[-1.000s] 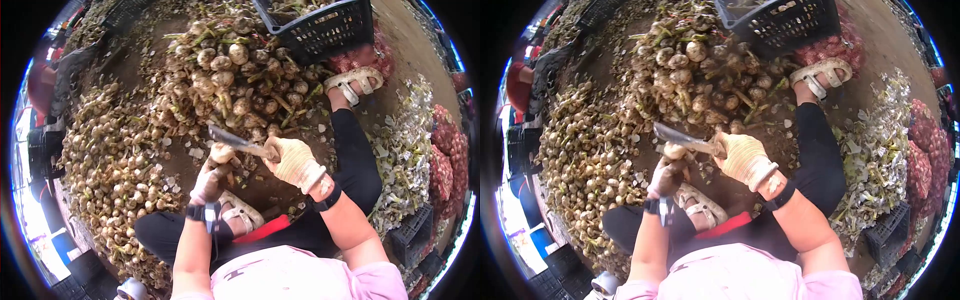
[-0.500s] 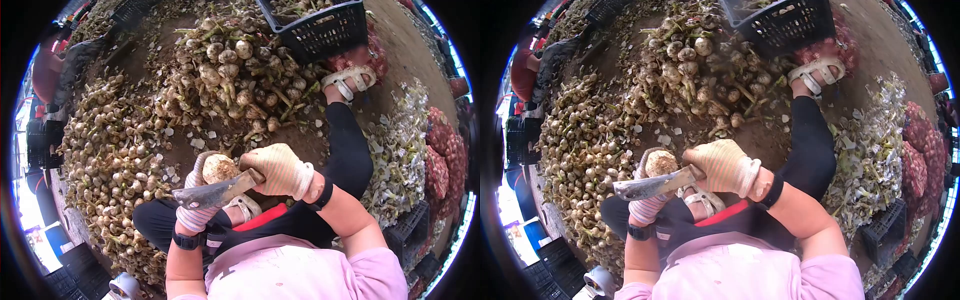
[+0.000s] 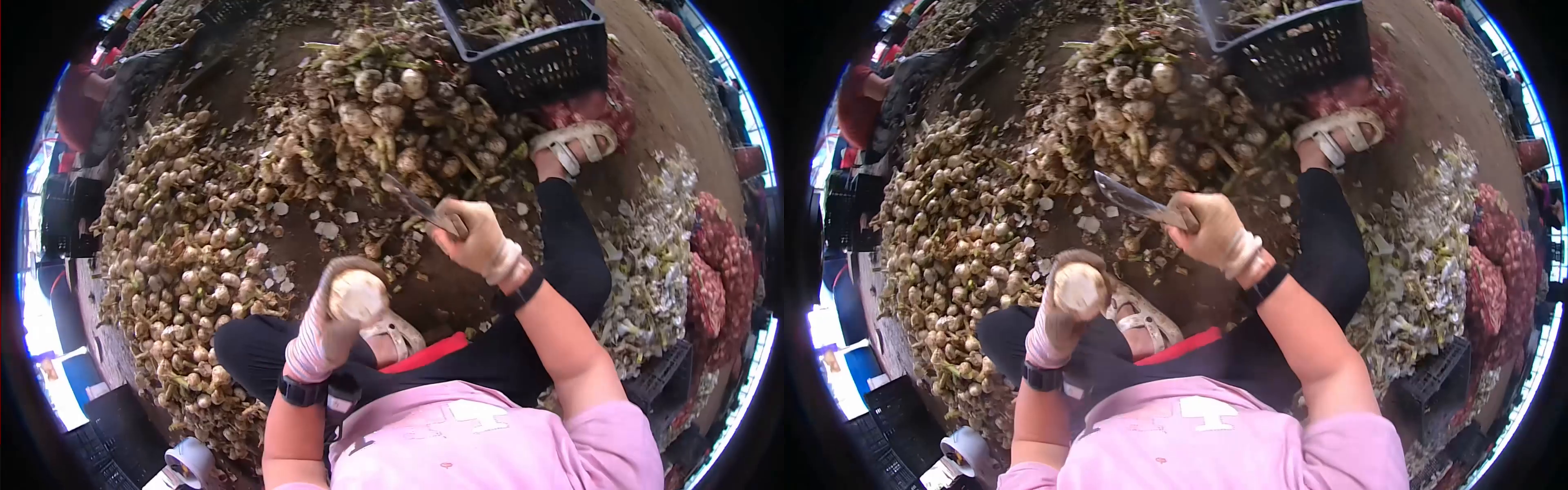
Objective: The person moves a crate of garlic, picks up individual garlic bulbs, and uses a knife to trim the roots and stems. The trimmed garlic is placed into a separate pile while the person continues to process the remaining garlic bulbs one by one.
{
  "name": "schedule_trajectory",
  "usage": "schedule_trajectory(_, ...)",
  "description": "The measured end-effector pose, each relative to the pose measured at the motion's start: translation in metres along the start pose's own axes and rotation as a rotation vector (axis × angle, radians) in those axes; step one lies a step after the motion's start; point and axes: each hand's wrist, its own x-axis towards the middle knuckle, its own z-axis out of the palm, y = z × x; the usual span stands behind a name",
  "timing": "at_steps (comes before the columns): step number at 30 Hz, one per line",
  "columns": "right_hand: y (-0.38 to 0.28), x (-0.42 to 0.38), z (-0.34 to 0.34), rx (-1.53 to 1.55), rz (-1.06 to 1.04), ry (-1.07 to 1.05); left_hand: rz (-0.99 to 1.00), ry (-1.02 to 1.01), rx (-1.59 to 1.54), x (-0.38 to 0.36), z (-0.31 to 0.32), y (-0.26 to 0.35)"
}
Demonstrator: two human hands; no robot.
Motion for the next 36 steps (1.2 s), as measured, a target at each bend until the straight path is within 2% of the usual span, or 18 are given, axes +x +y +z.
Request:
schedule_trajectory(1, -0.002, -0.004, 0.008, 0.139, 0.064, -0.010, 0.174, -0.073, -0.269, 0.005, -0.011, -0.016)
schedule_trajectory(5, -0.010, -0.016, 0.017, 0.320, 0.428, -0.187, 0.380, 0.044, -0.274, 0.021, -0.003, 0.001)
schedule_trajectory(6, -0.003, -0.021, 0.023, 0.431, 0.481, -0.204, 0.379, 0.041, -0.275, 0.022, -0.003, -0.002)
schedule_trajectory(9, -0.018, -0.026, 0.029, 0.588, 0.439, -0.186, 0.309, 0.100, -0.839, 0.025, 0.001, -0.008)
schedule_trajectory(11, -0.032, -0.026, 0.038, 0.592, 0.299, -0.122, 0.323, -0.133, -1.163, 0.037, 0.010, -0.012)
schedule_trajectory(12, -0.034, -0.023, 0.039, 0.412, 0.189, -0.149, 0.300, -0.216, -1.284, 0.039, 0.017, -0.013)
schedule_trajectory(17, 0.005, -0.030, 0.052, 0.591, 0.506, -0.262, 0.409, -0.370, -1.432, 0.033, -0.017, 0.004)
schedule_trajectory(19, 0.011, -0.032, 0.048, 0.639, 0.441, -0.161, 0.405, -0.942, -1.715, 0.015, -0.107, 0.016)
schedule_trajectory(20, -0.006, -0.026, 0.035, 0.642, 0.472, -0.135, 0.675, -0.655, -1.690, -0.013, -0.126, 0.045)
schedule_trajectory(22, -0.028, -0.019, 0.017, 0.758, 0.601, -0.134, 1.262, 0.159, -1.521, -0.032, -0.116, 0.076)
schedule_trajectory(24, -0.028, -0.014, 0.020, 0.806, 0.589, -0.114, 0.972, 0.303, -1.245, -0.008, -0.174, 0.029)
schedule_trajectory(25, -0.027, -0.013, 0.020, 0.811, 0.597, -0.124, 0.733, -0.004, -1.159, 0.024, -0.190, 0.005)
schedule_trajectory(27, -0.027, -0.010, 0.018, 0.803, 0.596, -0.138, 0.136, 0.645, 0.287, 0.082, -0.119, -0.032)
schedule_trajectory(28, -0.028, -0.008, 0.018, 0.806, 0.607, -0.138, 0.392, 0.274, 0.224, 0.135, -0.159, -0.130)
schedule_trajectory(29, -0.029, -0.008, 0.018, 0.783, 0.576, -0.127, 0.002, 0.435, 0.343, 0.145, -0.094, -0.114)
schedule_trajectory(30, -0.028, -0.007, 0.018, 0.760, 0.542, -0.118, -0.176, 0.332, 0.555, 0.156, -0.071, -0.129)
schedule_trajectory(32, -0.023, -0.004, 0.016, 0.816, 0.580, -0.104, -0.275, 0.151, 1.154, 0.186, -0.065, -0.196)
schedule_trajectory(36, -0.020, -0.001, 0.011, 0.649, 0.516, -0.065, -0.135, 0.204, 1.350, 0.201, -0.066, -0.250)
